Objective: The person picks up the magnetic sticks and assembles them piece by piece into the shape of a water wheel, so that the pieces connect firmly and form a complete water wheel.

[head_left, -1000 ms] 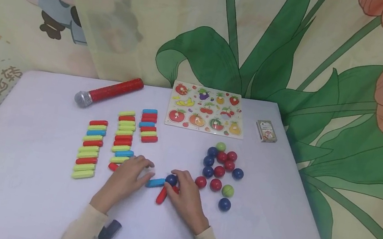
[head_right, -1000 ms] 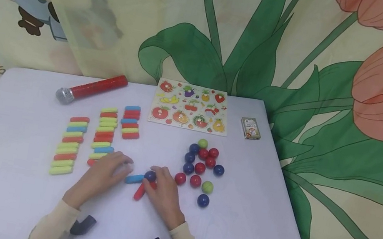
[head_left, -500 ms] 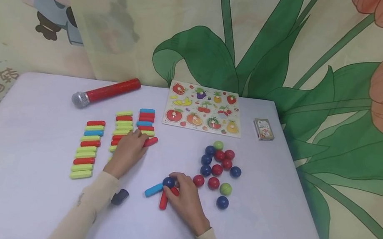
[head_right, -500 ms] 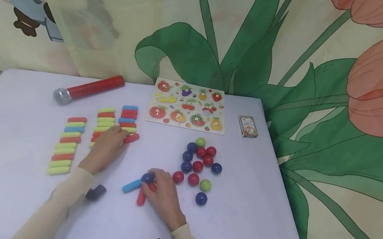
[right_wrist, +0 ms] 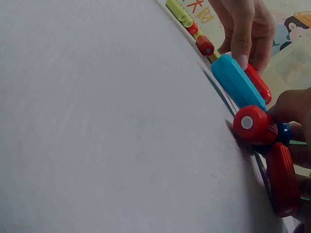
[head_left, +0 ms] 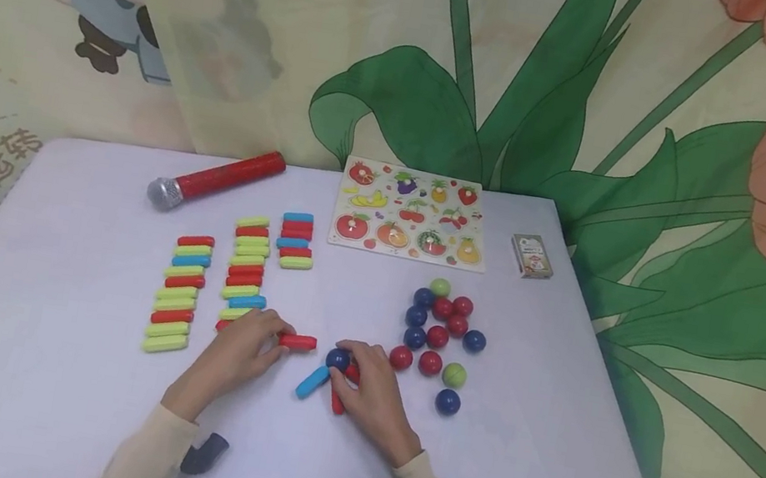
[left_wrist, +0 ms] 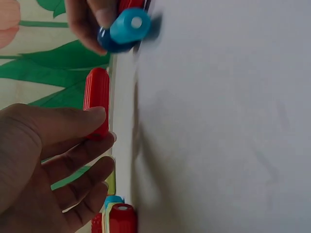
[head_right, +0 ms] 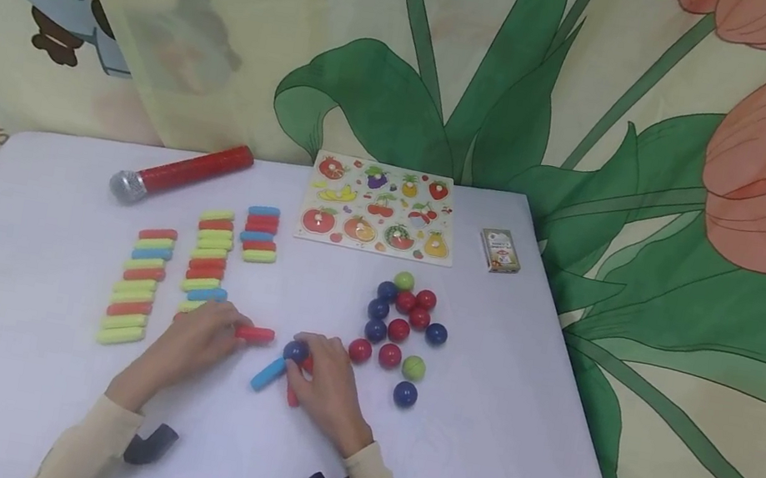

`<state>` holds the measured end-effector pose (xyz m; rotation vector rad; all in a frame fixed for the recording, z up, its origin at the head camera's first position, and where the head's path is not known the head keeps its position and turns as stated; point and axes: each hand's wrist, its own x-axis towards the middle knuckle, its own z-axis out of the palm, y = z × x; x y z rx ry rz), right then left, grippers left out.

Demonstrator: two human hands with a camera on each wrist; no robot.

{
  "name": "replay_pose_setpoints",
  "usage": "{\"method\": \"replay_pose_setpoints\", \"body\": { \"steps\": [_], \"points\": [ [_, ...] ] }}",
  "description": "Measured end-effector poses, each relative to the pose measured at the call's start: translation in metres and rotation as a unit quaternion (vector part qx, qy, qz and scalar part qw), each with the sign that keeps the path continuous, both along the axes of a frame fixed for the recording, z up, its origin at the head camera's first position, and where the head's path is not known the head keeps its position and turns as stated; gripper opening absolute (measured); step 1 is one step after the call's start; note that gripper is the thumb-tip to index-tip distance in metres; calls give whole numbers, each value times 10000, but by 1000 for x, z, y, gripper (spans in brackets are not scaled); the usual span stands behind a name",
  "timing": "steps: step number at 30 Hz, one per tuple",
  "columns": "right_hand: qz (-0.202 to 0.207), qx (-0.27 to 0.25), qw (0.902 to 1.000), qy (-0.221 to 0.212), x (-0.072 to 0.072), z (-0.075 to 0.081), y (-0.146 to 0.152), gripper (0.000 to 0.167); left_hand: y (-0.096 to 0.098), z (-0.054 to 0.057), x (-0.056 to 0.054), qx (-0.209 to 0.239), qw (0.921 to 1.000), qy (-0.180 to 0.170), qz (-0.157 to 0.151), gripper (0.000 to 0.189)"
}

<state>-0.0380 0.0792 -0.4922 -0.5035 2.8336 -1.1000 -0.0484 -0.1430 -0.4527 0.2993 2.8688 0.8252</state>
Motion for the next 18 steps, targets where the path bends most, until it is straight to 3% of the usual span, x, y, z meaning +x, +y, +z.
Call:
{"method": "replay_pose_setpoints", "body": {
  "steps": [5,14,18],
  "points": [
    [151,30,9999,68,-1,-1,-4,42,5,-5,14,-43,9999,-115,40,36],
    [271,135,9995,97,-2,-2,-4,41,10,-11,21,-9,9999,-89,140,39],
    [335,290,9981,424,-2,-3,-4,44,3,-9,23,151,9993,-98,317,42]
  ]
}}
